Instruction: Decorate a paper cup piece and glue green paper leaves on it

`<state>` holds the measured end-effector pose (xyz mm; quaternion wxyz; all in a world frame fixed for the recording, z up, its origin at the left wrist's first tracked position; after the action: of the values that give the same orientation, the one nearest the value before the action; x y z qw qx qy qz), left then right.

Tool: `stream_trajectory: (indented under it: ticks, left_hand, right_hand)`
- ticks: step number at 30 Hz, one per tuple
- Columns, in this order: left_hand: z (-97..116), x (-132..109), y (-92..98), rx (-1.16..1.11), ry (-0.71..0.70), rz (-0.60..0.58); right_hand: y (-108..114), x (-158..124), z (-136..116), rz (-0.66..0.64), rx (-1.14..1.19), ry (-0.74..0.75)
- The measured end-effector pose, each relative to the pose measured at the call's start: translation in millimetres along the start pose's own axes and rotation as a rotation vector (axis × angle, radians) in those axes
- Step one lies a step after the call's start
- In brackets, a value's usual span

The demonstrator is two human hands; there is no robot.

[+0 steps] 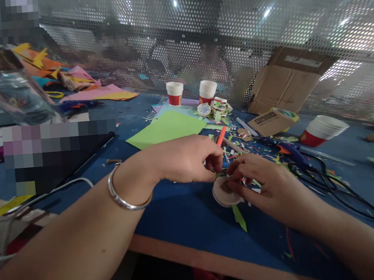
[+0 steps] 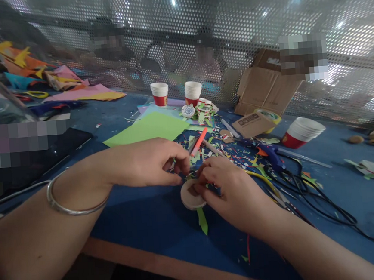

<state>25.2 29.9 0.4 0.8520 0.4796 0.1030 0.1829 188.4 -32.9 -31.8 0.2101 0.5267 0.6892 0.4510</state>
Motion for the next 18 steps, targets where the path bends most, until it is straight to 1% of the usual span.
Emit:
stream_trajectory:
  ticks: [5, 7, 13, 15, 18]
  left_hand:
    - [2.0, -2.8, 4.6, -0.015, -0.011, 0.034]
    - [3.9, -2.6, 3.8, -0.017, -0.034, 0.029]
    - [10.7, -2.9, -5.1, -0.028, -0.106, -0.092]
    - [9.6, -3.6, -4.1, 0.0, -0.106, -0.063]
    - [5.3, -4.4, 1.0, 0.048, -0.081, 0.046]
  right_hand:
    - [0.2, -0.2, 1.9, 0.029, -0.001, 0.005]
    - [0.3, 0.1, 2.2, 0.033, -0.007, -0.002]
    - [-0.1, 0.4, 0.8, 0.022, -0.017, 0.001]
    - [0.9, -0.7, 0.2, 0.027, -0.007, 0.007]
    - [4.3, -4.0, -3.1, 0.069, -0.028, 0.052]
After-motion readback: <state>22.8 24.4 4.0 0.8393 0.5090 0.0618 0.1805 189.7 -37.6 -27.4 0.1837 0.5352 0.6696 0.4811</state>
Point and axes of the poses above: each hand's wrist, its own x-axis towards the middle knuckle, its own y-axis out of the back of the hand, z = x × y, the point moved 4 cm from there along x, towards the middle knuckle, and after that the axes turned 11 degrees about -y, right-handed, at the moved point
